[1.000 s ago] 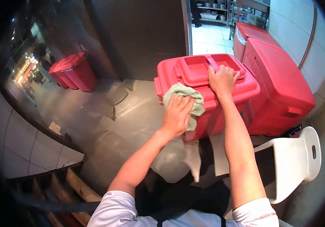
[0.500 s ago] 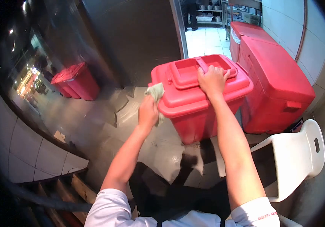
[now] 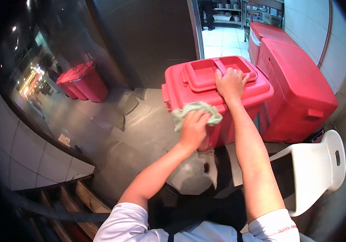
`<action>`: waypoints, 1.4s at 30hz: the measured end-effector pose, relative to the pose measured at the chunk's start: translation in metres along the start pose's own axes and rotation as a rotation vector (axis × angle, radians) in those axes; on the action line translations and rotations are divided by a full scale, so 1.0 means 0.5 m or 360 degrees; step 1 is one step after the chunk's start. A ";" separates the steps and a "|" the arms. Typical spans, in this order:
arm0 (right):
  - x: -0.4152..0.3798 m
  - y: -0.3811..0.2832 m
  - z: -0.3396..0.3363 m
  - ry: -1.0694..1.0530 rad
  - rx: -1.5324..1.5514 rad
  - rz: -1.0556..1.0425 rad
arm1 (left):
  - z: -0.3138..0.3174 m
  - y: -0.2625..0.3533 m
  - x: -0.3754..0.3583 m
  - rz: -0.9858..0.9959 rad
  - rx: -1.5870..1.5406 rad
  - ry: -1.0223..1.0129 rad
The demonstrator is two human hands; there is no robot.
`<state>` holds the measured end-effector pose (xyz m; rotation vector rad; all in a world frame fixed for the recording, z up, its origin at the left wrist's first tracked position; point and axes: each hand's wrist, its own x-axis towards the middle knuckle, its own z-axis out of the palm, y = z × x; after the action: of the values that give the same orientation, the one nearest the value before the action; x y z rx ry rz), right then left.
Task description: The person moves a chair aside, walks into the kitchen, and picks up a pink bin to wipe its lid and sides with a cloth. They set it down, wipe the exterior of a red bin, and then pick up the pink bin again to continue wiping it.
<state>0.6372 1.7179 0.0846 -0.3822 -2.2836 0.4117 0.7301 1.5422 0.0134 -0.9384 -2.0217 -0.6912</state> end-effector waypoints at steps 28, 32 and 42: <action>0.000 0.022 0.003 -0.0038 0.0041 -0.0109 | -0.058 -0.089 -0.032 -0.0057 0.0124 -0.0262; -0.003 0.021 0.005 -0.0030 0.0017 -0.0085 | 0.047 -0.106 -0.171 -0.0010 0.0298 0.0127; 0.002 0.019 0.004 -0.0016 -0.0012 -0.0131 | 0.182 -0.005 -0.412 -0.1853 -0.1017 0.0456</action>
<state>0.6364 1.7265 0.0801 -0.2895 -2.3023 0.3637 0.7752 1.5295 -0.2071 0.1748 -1.9654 -2.0276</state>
